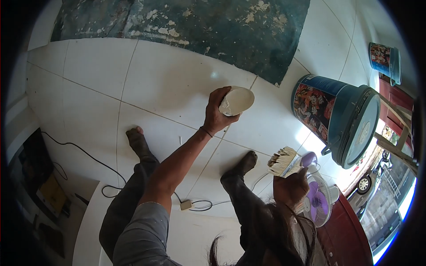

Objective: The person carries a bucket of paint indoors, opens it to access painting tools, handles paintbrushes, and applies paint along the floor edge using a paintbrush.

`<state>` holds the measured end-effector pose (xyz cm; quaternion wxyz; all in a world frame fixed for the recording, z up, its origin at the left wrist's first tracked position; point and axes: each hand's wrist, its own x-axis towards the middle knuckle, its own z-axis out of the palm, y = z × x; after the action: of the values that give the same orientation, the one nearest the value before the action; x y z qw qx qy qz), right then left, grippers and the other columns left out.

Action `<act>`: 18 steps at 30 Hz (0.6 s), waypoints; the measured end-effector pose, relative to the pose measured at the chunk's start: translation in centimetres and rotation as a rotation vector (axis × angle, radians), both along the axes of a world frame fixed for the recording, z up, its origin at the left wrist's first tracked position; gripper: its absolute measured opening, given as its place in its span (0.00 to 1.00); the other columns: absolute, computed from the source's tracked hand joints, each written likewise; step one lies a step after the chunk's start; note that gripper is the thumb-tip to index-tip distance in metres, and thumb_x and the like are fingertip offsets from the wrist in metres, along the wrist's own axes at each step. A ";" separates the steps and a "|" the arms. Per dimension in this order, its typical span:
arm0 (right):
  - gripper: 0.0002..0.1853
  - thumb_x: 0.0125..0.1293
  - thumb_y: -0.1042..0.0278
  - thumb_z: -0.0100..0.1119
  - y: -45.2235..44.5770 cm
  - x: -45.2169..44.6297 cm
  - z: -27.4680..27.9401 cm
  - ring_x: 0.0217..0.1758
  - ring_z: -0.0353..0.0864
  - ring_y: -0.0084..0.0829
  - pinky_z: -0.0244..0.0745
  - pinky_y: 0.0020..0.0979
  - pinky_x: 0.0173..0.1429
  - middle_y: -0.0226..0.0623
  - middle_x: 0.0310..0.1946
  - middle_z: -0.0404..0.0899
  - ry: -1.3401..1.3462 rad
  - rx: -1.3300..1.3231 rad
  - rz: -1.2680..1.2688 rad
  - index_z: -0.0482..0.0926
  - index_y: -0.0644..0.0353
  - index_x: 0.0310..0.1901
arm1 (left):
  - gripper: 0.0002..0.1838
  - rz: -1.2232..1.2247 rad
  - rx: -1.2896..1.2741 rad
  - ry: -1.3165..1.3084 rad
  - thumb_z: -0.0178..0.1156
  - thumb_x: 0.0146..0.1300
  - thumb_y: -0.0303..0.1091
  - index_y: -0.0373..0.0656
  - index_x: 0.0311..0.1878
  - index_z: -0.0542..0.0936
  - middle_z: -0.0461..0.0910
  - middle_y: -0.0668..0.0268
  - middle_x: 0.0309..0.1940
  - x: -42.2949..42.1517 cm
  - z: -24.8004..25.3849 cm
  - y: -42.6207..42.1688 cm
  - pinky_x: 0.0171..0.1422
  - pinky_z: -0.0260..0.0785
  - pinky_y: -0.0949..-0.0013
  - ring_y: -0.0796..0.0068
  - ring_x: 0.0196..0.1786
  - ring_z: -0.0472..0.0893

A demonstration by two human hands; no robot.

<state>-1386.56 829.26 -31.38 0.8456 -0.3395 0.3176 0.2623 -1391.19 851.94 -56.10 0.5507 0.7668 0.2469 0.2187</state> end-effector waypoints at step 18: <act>0.20 0.77 0.56 0.56 22.7 -7.3 3.5 0.64 0.80 0.44 0.75 0.47 0.67 0.44 0.59 0.83 0.029 0.132 0.150 0.79 0.61 0.61 | 0.48 0.140 -0.134 -0.028 0.82 0.43 0.29 0.42 0.70 0.70 0.80 0.59 0.62 -18.2 19.3 28.2 0.66 0.78 0.62 0.62 0.62 0.83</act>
<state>-1393.87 851.92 -27.91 0.8394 -0.3020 0.2855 0.3502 -1409.39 880.12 -36.77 0.5874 0.7060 0.3063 0.2505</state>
